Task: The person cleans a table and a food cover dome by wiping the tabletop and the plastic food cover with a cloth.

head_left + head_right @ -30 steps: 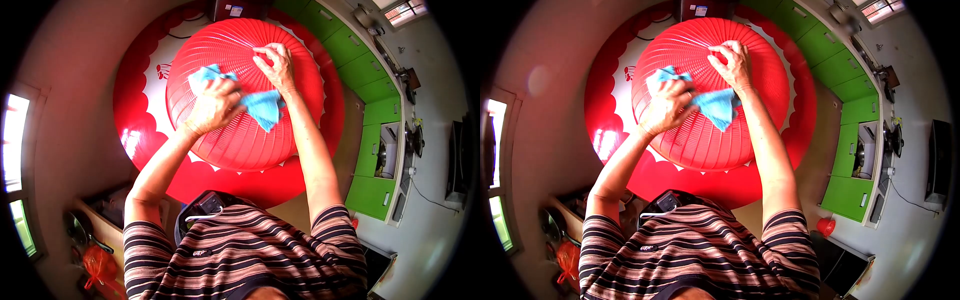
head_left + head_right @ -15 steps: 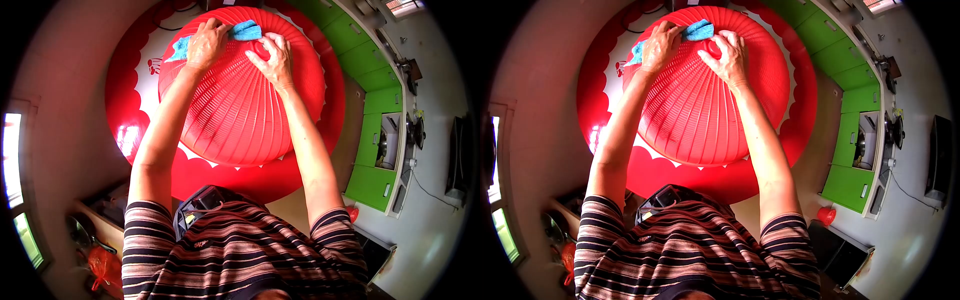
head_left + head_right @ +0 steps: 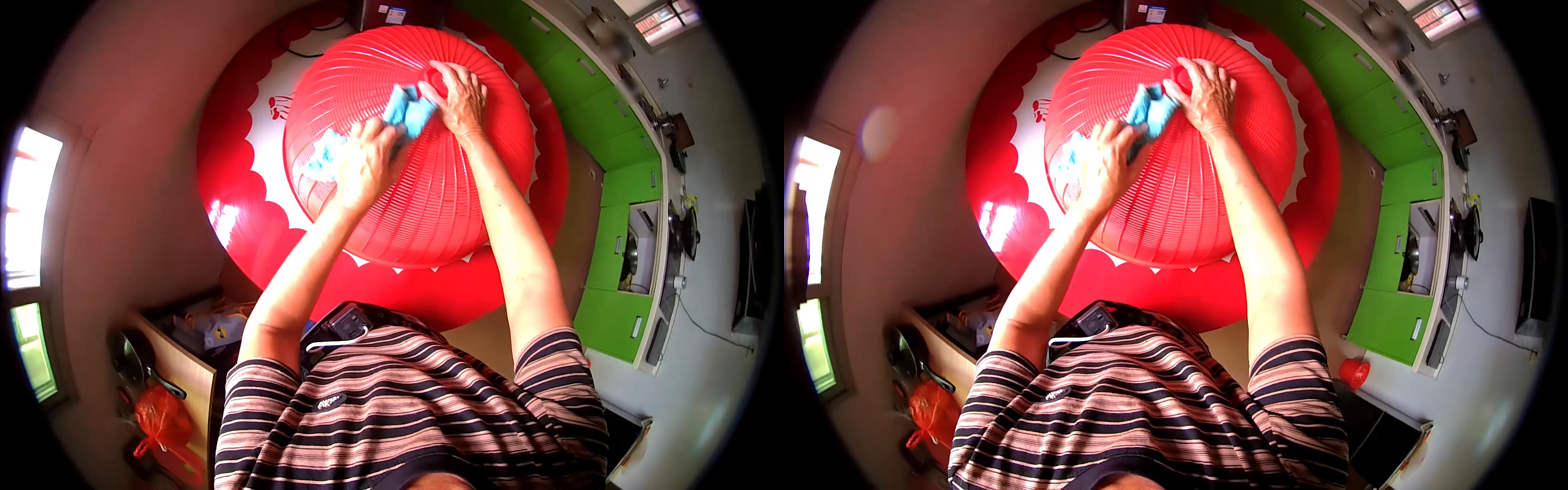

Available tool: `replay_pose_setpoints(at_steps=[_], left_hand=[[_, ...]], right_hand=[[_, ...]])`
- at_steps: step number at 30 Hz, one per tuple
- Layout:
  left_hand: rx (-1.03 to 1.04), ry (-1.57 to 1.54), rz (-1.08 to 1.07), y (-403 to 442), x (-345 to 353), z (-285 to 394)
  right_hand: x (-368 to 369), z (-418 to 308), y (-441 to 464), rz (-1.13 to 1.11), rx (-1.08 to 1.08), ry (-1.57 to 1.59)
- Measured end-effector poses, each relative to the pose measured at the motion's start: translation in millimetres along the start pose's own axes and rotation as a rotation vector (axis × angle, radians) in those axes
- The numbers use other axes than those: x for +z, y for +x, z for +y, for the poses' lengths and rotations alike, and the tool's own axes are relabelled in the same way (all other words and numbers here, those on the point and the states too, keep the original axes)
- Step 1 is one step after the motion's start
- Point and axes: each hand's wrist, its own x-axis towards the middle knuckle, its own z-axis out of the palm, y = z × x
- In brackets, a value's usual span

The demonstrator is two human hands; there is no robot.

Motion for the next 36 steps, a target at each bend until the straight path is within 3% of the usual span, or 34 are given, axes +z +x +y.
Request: replay_pose_setpoints(at_steps=[6, 8, 10, 14, 22, 24, 28, 30, 32, 36], left_hand=[[0.100, -0.025, 0.024, -56.2, -16.7, 10.4], [0.113, -0.031, -0.069, -54.7, -20.1, 2.4], [0.151, 0.008, -0.015, -38.6, -18.0, -13.3], [-0.061, 0.029, 0.094, 19.3, -8.1, -42.1], [-0.128, 0.202, 0.069, 120.4, 23.6, -121.5], [-0.108, 0.191, 0.137, 136.1, 38.4, -153.9], [-0.332, 0.368, 0.067, 143.9, 55.6, -236.8], [-0.511, 0.100, -0.029, 130.9, 50.4, -253.6], [-0.400, 0.026, 0.034, 119.7, 49.5, -255.1], [-0.391, -0.080, 0.033, 100.4, 20.8, -217.7]], right_hand=[[-2.5, -0.9, -0.3, 0.004, -0.031, -0.036], [-3.4, -0.8, 0.4, 0.002, -0.049, -0.047], [-8.2, -3.8, 1.5, -0.031, -0.058, -0.057], [-9.6, -1.5, 1.0, -0.057, -0.042, -0.029], [-10.3, -1.3, 0.3, -0.082, -0.026, -0.005], [-11.6, -3.4, 0.3, -0.087, -0.015, -0.002], [-11.3, -5.4, 0.4, -0.106, 0.034, 0.028], [-12.3, -6.6, 0.4, -0.109, 0.041, 0.023], [-11.1, -6.8, -1.5, -0.111, 0.060, 0.024], [-8.6, -4.2, -0.2, -0.063, -0.012, -0.039]])
